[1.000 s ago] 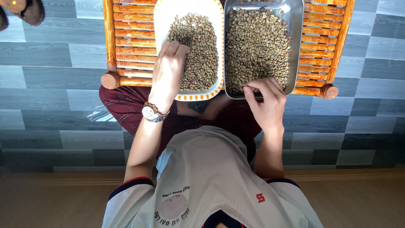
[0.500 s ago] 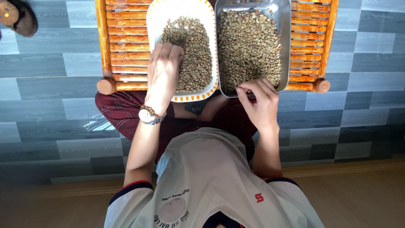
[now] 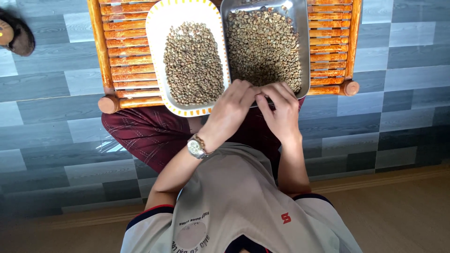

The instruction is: Manually sorting green coffee beans in trays to remove defects and debris.

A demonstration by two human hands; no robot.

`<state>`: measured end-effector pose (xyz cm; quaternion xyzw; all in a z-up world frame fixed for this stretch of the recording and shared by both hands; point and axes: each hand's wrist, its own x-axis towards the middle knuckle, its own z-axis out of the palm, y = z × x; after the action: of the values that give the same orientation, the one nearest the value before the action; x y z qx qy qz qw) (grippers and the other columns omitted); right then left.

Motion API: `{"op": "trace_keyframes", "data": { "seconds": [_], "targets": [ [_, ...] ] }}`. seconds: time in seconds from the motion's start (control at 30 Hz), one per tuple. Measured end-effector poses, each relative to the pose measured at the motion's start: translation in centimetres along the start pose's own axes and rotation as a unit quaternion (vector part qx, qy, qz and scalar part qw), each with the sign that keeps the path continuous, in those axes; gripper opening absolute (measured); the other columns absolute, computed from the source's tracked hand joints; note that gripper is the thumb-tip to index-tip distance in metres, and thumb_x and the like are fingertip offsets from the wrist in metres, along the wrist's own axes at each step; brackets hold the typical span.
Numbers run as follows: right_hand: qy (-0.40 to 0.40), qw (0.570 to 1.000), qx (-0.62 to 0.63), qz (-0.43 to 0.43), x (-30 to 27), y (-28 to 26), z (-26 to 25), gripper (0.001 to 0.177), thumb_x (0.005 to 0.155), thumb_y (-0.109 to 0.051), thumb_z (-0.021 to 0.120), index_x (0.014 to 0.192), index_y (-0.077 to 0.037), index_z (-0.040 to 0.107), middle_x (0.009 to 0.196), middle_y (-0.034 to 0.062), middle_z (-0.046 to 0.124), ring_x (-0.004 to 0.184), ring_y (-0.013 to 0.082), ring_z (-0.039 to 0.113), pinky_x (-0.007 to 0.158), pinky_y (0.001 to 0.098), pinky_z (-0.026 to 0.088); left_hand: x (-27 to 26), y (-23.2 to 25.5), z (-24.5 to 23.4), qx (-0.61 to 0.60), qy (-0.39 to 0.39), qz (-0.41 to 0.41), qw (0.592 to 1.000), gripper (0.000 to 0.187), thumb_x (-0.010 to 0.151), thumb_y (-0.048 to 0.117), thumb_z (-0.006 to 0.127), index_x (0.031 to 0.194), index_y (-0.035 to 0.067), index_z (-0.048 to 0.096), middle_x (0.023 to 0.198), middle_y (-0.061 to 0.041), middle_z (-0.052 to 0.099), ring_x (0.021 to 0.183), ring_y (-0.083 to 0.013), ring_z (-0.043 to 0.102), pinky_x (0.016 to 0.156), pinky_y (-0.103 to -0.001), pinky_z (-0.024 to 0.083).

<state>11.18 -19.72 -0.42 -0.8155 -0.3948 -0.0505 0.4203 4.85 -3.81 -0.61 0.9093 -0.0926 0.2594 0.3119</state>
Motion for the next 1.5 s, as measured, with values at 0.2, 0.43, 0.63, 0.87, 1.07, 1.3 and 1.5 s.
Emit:
{"op": "trace_keyframes", "data": {
  "seconds": [0.2,0.43,0.63,0.87,1.07,1.3,1.5],
  "targets": [
    [0.009,0.999,0.021,0.025,-1.2,2.0,-0.7,0.005,0.099,-0.003,0.071,0.094,-0.003,0.071,0.084,0.0087,0.065,0.08,0.0337,0.065,0.071,0.0451,0.054,2.1,1.8,-0.7,0.027,-0.015,0.008,0.999,0.01,0.099,-0.006,0.057,0.099,0.002,0.064,0.085,-0.007,0.051,0.081,-0.0222,0.056,0.077,-0.03,0.052],
    [0.016,0.999,0.02,0.034,-1.1,3.4,-1.3,0.009,0.091,0.002,0.08,0.093,-0.004,0.074,0.081,0.0092,0.068,0.077,0.034,0.065,0.07,0.0462,0.054,2.4,1.7,0.6,0.03,-0.035,-0.013,0.999,0.012,0.098,-0.007,0.056,0.099,0.004,0.062,0.081,-0.007,0.052,0.078,-0.0235,0.057,0.076,-0.033,0.054],
    [0.019,0.999,0.01,0.044,-0.8,3.9,-1.6,0.013,0.091,0.006,0.083,0.094,-0.003,0.073,0.082,0.008,0.067,0.078,0.0298,0.065,0.073,0.0425,0.054,2.3,0.9,1.1,0.043,-0.033,-0.015,0.998,0.013,0.099,-0.006,0.055,0.098,0.006,0.06,0.08,-0.006,0.052,0.078,-0.0226,0.057,0.075,-0.031,0.053],
    [0.013,0.999,0.006,0.043,0.0,3.8,-1.2,0.015,0.091,0.009,0.083,0.094,-0.001,0.073,0.083,0.008,0.067,0.078,0.0275,0.064,0.073,0.0422,0.055,-1.2,-2.1,0.0,0.049,-0.049,-0.075,0.995,0.006,0.101,0.014,0.063,0.096,0.011,0.063,0.08,-0.005,0.057,0.081,-0.0269,0.064,0.07,-0.037,0.056],
    [-0.01,1.0,0.007,0.001,1.2,3.7,-0.4,0.012,0.095,0.004,0.082,0.098,-0.003,0.074,0.087,0.0081,0.068,0.081,0.0289,0.065,0.074,0.0408,0.054,-3.7,-3.0,-6.0,0.063,-0.081,-0.168,0.98,0.011,0.103,0.02,0.067,0.101,0.01,0.066,0.081,-0.006,0.061,0.079,-0.0277,0.068,0.069,-0.035,0.056],
    [-0.093,0.989,-0.002,-0.115,4.5,1.3,2.5,0.011,0.096,-0.003,0.079,0.106,-0.004,0.075,0.095,0.011,0.068,0.09,0.0332,0.064,0.08,0.0449,0.052,-6.0,-4.7,-9.1,0.244,-0.12,-0.222,0.936,0.023,0.091,0.026,0.081,0.103,0.012,0.068,0.083,-0.005,0.063,0.082,-0.0256,0.07,0.073,-0.037,0.058],
    [-0.179,0.954,-0.164,-0.174,7.2,-0.7,6.2,0.024,0.09,-0.01,0.082,0.112,-0.008,0.072,0.103,0.0055,0.062,0.1,0.0239,0.058,0.088,0.039,0.049,-5.5,-5.6,-7.4,0.337,-0.122,-0.222,0.907,0.022,0.081,0.017,0.078,0.097,0.01,0.064,0.091,-0.007,0.065,0.085,-0.0229,0.068,0.076,-0.036,0.058]
  ]
}}
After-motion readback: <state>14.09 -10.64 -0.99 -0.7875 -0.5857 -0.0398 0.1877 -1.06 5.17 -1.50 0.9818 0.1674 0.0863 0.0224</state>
